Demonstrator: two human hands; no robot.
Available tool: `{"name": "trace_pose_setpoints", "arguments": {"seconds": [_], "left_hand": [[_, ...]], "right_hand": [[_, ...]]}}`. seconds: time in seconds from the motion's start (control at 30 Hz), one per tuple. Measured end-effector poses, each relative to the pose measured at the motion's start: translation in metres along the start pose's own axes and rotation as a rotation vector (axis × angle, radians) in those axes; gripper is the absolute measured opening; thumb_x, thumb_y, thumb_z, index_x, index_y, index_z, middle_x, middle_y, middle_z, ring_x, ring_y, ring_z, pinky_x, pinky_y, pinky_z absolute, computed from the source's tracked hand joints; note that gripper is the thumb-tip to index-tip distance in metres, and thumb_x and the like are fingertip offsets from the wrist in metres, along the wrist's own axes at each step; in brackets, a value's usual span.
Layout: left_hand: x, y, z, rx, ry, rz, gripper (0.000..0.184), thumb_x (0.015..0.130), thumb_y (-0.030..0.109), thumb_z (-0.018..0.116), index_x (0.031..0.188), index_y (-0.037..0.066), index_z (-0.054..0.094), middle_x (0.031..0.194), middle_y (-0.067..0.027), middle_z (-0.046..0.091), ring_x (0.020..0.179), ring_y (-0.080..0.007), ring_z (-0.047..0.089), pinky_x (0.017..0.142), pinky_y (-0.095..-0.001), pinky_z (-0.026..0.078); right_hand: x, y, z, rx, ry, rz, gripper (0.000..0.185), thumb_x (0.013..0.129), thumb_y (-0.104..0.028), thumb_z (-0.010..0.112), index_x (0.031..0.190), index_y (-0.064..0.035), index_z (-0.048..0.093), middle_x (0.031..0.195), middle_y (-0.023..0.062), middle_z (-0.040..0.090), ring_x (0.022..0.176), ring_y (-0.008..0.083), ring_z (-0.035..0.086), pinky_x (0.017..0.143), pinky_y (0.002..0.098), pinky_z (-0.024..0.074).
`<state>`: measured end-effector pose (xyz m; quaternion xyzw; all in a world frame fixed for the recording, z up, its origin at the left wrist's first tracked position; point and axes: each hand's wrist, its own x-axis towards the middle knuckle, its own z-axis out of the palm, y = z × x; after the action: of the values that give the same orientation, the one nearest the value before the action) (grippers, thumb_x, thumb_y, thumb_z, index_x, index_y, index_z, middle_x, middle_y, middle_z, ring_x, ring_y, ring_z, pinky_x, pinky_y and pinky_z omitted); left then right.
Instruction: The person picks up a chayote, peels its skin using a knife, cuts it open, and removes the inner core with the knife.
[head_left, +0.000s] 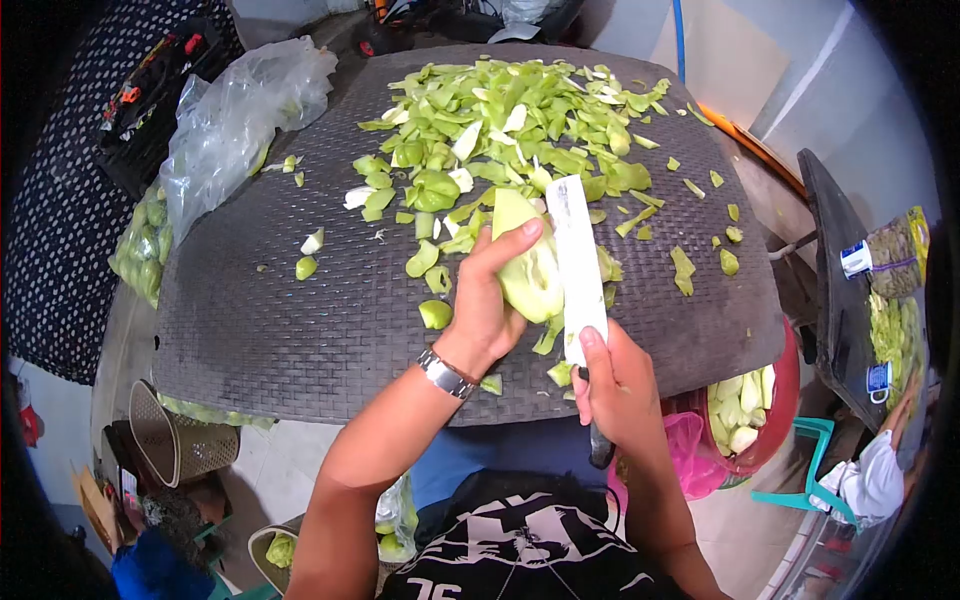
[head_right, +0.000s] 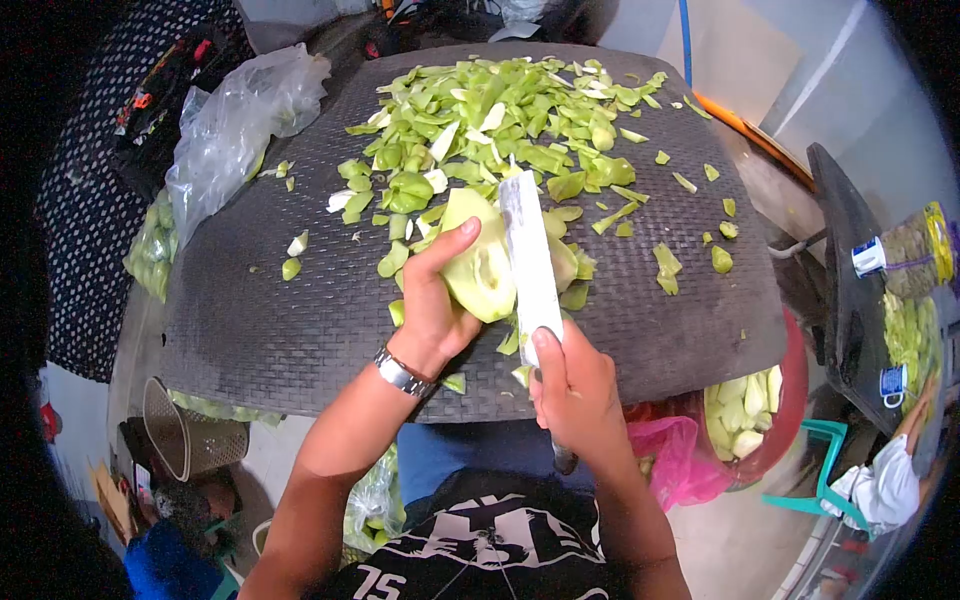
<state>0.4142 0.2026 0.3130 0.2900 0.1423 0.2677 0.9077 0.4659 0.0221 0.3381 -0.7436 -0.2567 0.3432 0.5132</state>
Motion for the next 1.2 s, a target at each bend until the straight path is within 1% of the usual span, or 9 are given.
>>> {"name": "trace_pose_setpoints", "arguments": {"seconds": [0.2,0.4,0.5,0.53,0.6,0.73,0.77,0.97,1.2], "left_hand": [[-0.002,0.020,0.003,-0.045,0.018,-0.027,0.048,0.101,0.031,0.064,0.132,-0.005,0.058,0.121,-0.0153,0.070,0.103,-0.0258,0.072,0.092,-0.0401,0.059],[0.004,0.023,-0.008,-0.189,0.021,-0.006,0.041,0.099,0.021,0.059,0.137,0.004,0.057,0.122,-0.0135,0.070,0.112,-0.0282,0.070,0.099,-0.0494,0.056],[0.000,0.023,-0.004,-0.228,0.015,0.087,0.046,0.095,0.009,0.059,0.141,0.005,0.053,0.127,-0.0129,0.068,0.117,-0.0294,0.068,0.106,-0.0516,0.053],[0.003,0.022,-0.013,-0.216,-0.080,0.071,0.043,0.097,0.014,0.055,0.139,0.011,0.051,0.139,-0.0147,0.061,0.129,-0.0377,0.059,0.110,-0.0650,0.047],[0.000,0.021,-0.009,-0.275,-0.010,0.097,0.037,0.098,0.012,0.054,0.135,0.011,0.051,0.139,-0.0153,0.060,0.128,-0.0408,0.058,0.111,-0.0658,0.046],[0.003,0.016,-0.016,-0.358,-0.065,0.155,0.034,0.095,0.009,0.057,0.129,0.010,0.050,0.135,-0.0138,0.060,0.132,-0.0405,0.057,0.114,-0.0626,0.046],[0.003,0.018,-0.017,-0.396,-0.077,0.151,0.035,0.095,0.008,0.057,0.129,0.011,0.050,0.135,-0.0137,0.060,0.132,-0.0403,0.057,0.114,-0.0622,0.046],[-0.001,0.023,-0.011,-0.418,0.074,0.200,0.033,0.095,0.010,0.054,0.128,0.012,0.050,0.132,-0.0127,0.060,0.130,-0.0395,0.058,0.112,-0.0602,0.048],[0.004,0.021,-0.020,-0.420,0.002,0.228,0.033,0.098,0.010,0.046,0.131,0.009,0.051,0.129,-0.0137,0.063,0.119,-0.0374,0.062,0.107,-0.0560,0.051]], "right_hand": [[-0.002,-0.007,-0.002,0.227,-0.066,0.012,0.022,0.109,-0.019,0.054,0.116,0.0007,0.061,0.069,0.0079,0.062,0.052,0.0111,0.060,0.052,0.0292,0.0480],[0.003,0.006,0.007,-0.219,0.265,-0.546,0.025,0.095,-0.013,0.074,0.113,-0.0029,0.059,0.077,0.0138,0.067,0.065,0.0202,0.067,0.060,0.0350,0.0504],[0.017,0.006,0.007,-0.142,0.223,-0.585,0.035,0.093,-0.019,0.078,0.114,-0.0035,0.054,0.083,0.0157,0.070,0.070,0.0293,0.071,0.063,0.0399,0.0537],[0.019,0.003,0.008,-0.214,0.219,-0.595,0.038,0.092,-0.021,0.079,0.115,-0.0038,0.053,0.084,0.0166,0.071,0.073,0.0328,0.072,0.064,0.0424,0.0544],[0.025,-0.004,0.013,-0.358,0.213,-0.614,0.044,0.091,-0.025,0.081,0.115,-0.0044,0.050,0.088,0.0183,0.072,0.078,0.0397,0.074,0.066,0.0473,0.0559],[0.034,-0.023,0.034,-0.519,0.204,-0.658,0.086,0.091,-0.050,0.080,0.152,-0.0015,0.042,0.128,0.0300,0.067,0.113,0.0388,0.073,0.087,0.0424,0.0584],[0.043,-0.017,0.036,-0.472,0.152,-0.683,0.105,0.090,-0.065,0.071,0.164,-0.0042,0.028,0.136,0.0314,0.063,0.122,0.0465,0.067,0.094,0.0460,0.0570],[0.068,-0.009,0.050,-0.511,0.213,-0.887,0.104,0.092,-0.060,0.072,0.160,0.0053,0.029,0.133,0.0335,0.064,0.109,0.0466,0.072,0.084,0.0506,0.0602],[0.069,-0.014,0.062,-0.448,0.276,-0.750,0.079,0.098,-0.051,0.069,0.152,0.0018,0.044,0.126,0.0282,0.069,0.104,0.0455,0.072,0.082,0.0497,0.0590]]}}
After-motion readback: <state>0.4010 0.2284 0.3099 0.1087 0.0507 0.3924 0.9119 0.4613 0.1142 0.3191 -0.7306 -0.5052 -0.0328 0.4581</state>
